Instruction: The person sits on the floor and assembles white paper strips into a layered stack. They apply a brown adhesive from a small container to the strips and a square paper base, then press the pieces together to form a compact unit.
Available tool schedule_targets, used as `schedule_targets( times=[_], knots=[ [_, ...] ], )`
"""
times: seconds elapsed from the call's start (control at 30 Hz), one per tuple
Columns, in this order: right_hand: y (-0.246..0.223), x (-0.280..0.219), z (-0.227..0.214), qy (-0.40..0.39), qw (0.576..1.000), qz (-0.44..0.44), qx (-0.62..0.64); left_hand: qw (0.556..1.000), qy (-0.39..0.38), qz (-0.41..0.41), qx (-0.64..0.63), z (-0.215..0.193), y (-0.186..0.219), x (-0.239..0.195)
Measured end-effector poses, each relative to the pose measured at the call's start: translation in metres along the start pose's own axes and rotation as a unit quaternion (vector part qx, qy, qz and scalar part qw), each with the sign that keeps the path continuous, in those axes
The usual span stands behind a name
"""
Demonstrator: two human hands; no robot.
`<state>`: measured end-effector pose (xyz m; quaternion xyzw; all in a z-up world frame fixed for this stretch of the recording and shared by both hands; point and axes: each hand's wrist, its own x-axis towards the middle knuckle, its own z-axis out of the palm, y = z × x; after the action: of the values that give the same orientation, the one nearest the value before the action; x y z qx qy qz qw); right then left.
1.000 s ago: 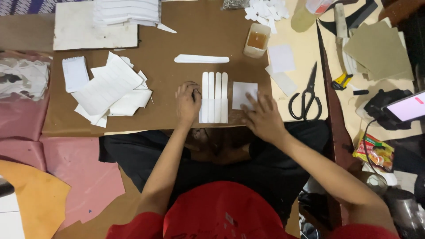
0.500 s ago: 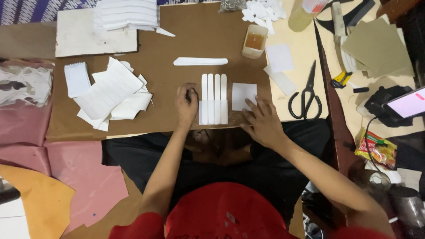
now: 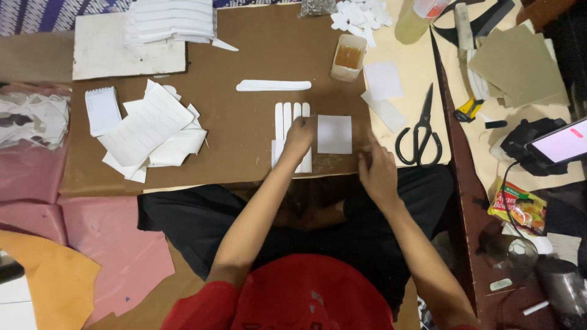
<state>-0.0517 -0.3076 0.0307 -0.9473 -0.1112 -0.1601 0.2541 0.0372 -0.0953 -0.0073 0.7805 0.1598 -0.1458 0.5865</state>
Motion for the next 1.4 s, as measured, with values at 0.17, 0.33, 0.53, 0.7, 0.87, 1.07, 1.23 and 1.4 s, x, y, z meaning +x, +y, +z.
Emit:
schedule_targets(
  times=[0.17,0.33,0.53,0.7,0.87,1.07,1.23,1.4],
  knots=[
    [-0.006,0.007,0.003,-0.008,0.996,-0.078,-0.033,1.0,0.006,0.008,0.019,0.007,-0.003,0.022],
    [0.005,0.01,0.013,-0.021,0.994,-0.087,-0.058,0.999,0.017,0.026,0.019,0.029,-0.045,0.068],
    [-0.004,0.005,0.01,-0.008,0.995,-0.076,-0.062,0.997,0.001,0.067,0.038,0.024,-0.038,0.056],
    [-0.005,0.003,0.015,0.023,0.995,-0.088,-0.044,0.977,0.011,0.115,0.177,0.006,0.013,0.018],
    [0.006,0.0,0.024,0.027,0.995,-0.096,-0.031,0.968,0.01,0.143,0.204,0.005,0.006,0.032],
    [-0.003,0.007,0.01,0.043,0.994,-0.095,-0.02,0.995,-0.095,0.035,-0.006,-0.003,0.03,0.023],
    [-0.006,0.005,0.002,0.045,0.998,-0.054,0.008,0.948,-0.161,-0.052,-0.271,-0.016,0.055,0.008],
    [-0.021,0.018,-0.009,0.115,0.987,-0.095,0.059,0.906,-0.146,-0.087,-0.387,-0.025,0.066,-0.009]
  ],
)
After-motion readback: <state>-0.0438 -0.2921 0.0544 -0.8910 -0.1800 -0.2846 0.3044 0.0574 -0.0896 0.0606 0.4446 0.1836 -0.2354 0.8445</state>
